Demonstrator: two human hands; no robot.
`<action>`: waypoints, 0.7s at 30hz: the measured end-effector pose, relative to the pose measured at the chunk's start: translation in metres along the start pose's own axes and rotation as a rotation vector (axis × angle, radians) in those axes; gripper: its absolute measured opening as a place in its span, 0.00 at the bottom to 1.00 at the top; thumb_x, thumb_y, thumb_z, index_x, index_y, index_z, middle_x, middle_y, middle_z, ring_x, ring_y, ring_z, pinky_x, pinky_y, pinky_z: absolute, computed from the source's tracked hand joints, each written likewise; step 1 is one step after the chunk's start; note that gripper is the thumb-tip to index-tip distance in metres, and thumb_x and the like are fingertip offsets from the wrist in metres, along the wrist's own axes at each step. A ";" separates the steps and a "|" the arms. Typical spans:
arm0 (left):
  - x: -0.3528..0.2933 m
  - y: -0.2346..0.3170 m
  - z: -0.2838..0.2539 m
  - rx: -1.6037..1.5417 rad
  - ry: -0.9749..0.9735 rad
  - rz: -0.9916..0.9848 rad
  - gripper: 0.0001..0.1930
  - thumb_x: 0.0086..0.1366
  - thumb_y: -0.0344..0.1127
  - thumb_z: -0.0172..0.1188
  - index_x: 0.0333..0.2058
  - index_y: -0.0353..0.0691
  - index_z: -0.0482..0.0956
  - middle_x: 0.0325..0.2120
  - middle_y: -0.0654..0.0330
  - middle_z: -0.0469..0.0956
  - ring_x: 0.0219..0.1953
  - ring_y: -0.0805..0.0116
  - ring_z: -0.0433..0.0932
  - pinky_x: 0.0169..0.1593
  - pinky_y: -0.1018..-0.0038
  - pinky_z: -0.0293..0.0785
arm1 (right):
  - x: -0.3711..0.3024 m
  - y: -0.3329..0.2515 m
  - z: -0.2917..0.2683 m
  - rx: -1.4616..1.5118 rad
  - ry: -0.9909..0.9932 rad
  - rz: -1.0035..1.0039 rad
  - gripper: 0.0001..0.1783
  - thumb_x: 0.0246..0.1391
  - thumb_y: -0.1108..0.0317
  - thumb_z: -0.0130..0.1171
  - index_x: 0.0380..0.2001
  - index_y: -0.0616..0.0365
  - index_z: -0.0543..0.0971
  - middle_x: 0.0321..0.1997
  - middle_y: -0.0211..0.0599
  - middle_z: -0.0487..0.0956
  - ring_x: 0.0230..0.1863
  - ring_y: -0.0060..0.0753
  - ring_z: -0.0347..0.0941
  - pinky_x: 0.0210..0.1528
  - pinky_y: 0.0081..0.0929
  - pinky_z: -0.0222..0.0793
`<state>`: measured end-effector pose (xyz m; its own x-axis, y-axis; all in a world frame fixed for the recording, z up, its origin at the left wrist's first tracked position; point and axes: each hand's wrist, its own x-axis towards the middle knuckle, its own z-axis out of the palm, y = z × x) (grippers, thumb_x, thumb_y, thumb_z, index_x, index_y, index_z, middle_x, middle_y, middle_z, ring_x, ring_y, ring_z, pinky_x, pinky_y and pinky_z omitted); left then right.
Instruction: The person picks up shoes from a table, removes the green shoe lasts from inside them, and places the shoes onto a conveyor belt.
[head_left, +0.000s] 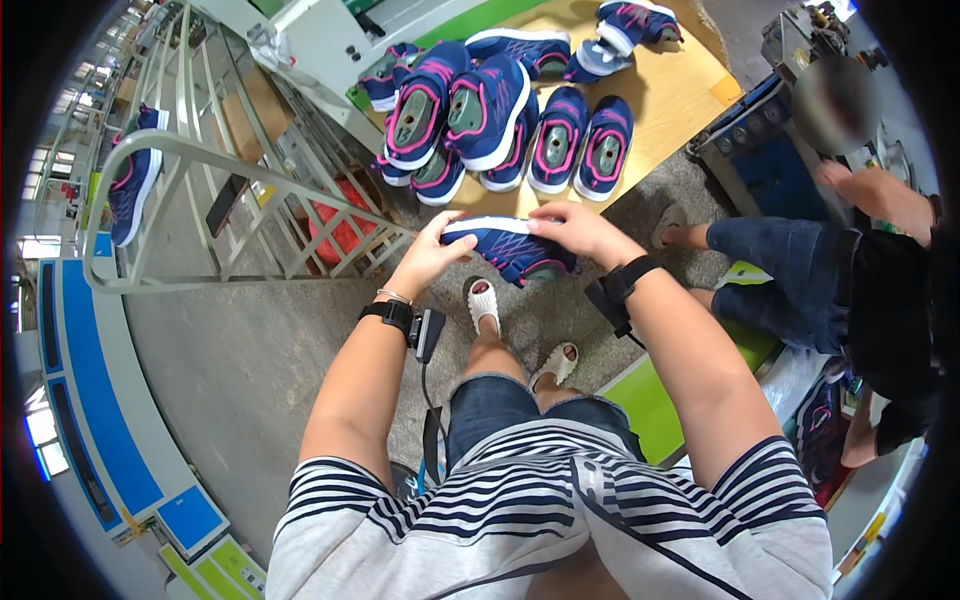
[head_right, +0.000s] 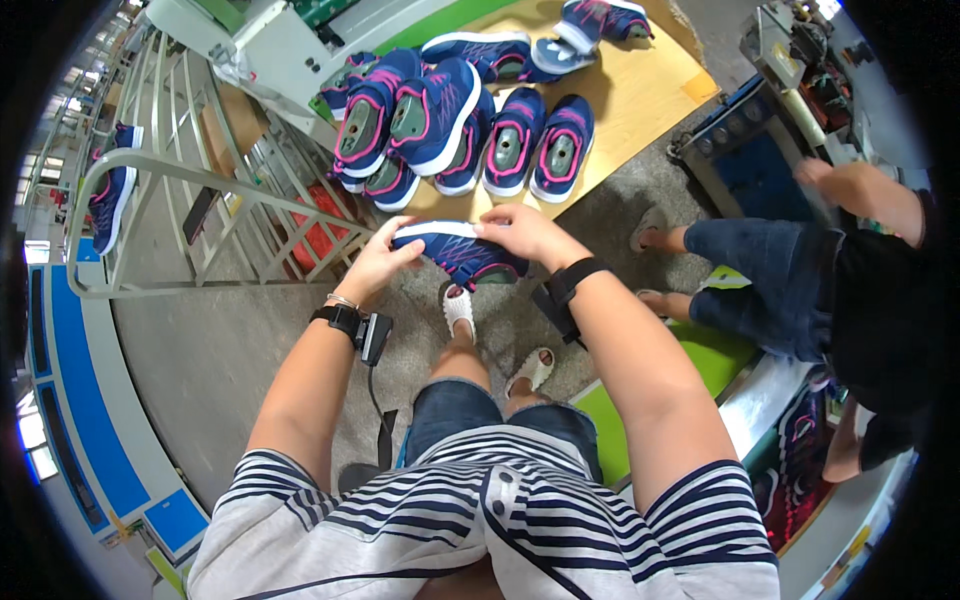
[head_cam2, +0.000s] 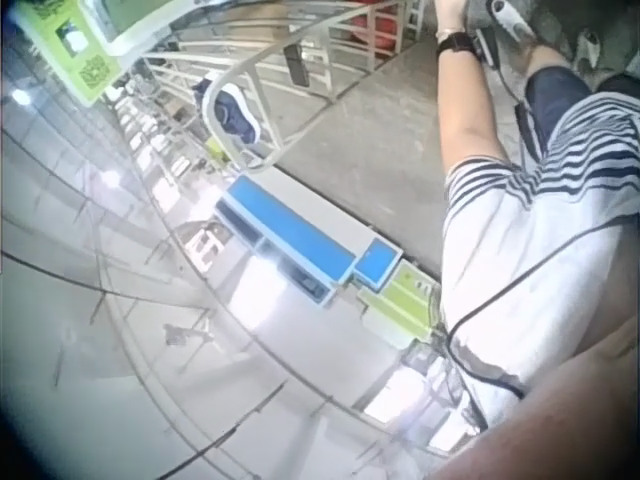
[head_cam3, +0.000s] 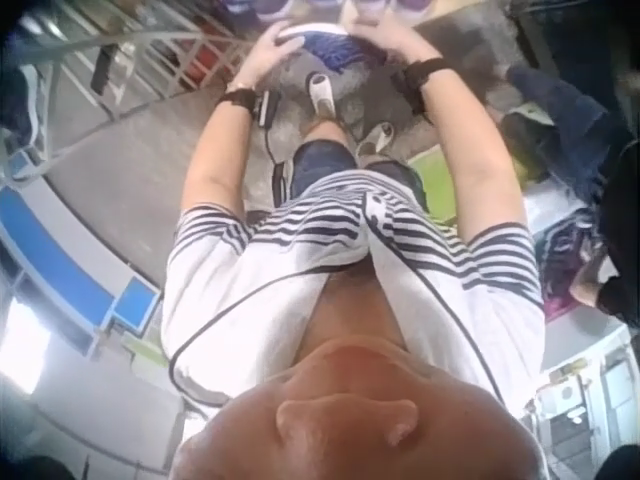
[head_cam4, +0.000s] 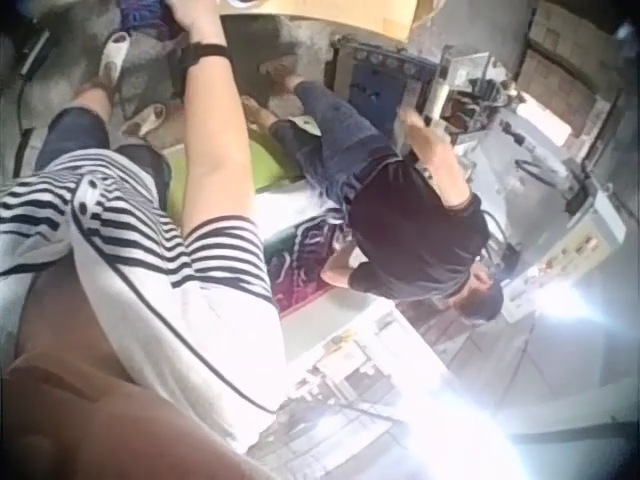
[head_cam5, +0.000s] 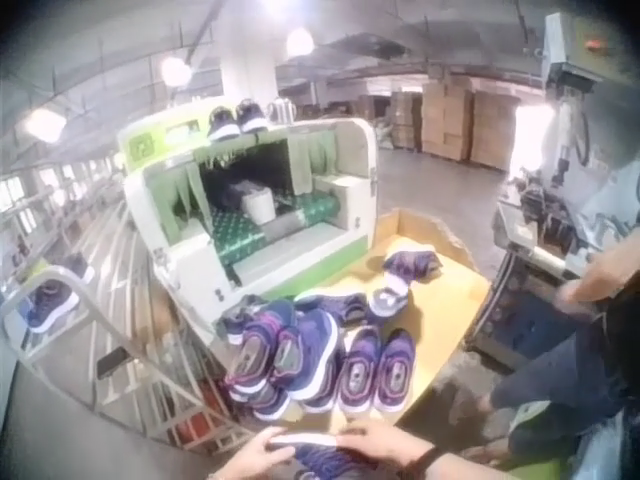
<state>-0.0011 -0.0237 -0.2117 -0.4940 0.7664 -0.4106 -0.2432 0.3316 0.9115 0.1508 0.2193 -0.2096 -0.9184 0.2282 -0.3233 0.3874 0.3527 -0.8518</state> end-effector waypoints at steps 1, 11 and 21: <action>0.000 -0.001 -0.001 -0.030 -0.020 0.004 0.30 0.64 0.37 0.67 0.61 0.38 0.66 0.47 0.59 0.75 0.43 0.72 0.76 0.44 0.73 0.78 | 0.001 0.000 -0.001 0.058 0.026 -0.043 0.25 0.57 0.54 0.64 0.49 0.63 0.81 0.43 0.48 0.84 0.48 0.41 0.80 0.52 0.33 0.72; -0.045 0.034 0.027 -0.026 0.072 0.068 0.19 0.64 0.39 0.68 0.47 0.35 0.75 0.32 0.64 0.77 0.24 0.80 0.73 0.26 0.81 0.73 | -0.056 -0.016 -0.031 0.624 -0.027 0.169 0.20 0.67 0.58 0.56 0.52 0.64 0.77 0.41 0.30 0.80 0.40 0.18 0.75 0.45 0.19 0.71; -0.078 -0.035 0.142 -0.565 0.045 0.007 0.34 0.53 0.32 0.77 0.57 0.31 0.71 0.50 0.60 0.77 0.51 0.72 0.76 0.57 0.74 0.71 | -0.137 0.038 0.002 1.068 0.563 0.048 0.31 0.69 0.43 0.44 0.57 0.61 0.72 0.50 0.41 0.80 0.52 0.34 0.77 0.57 0.33 0.72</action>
<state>0.1648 -0.0167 -0.2084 -0.5294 0.7392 -0.4162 -0.6425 -0.0291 0.7657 0.2915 0.1997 -0.1981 -0.6384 0.6774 -0.3653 -0.0853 -0.5340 -0.8412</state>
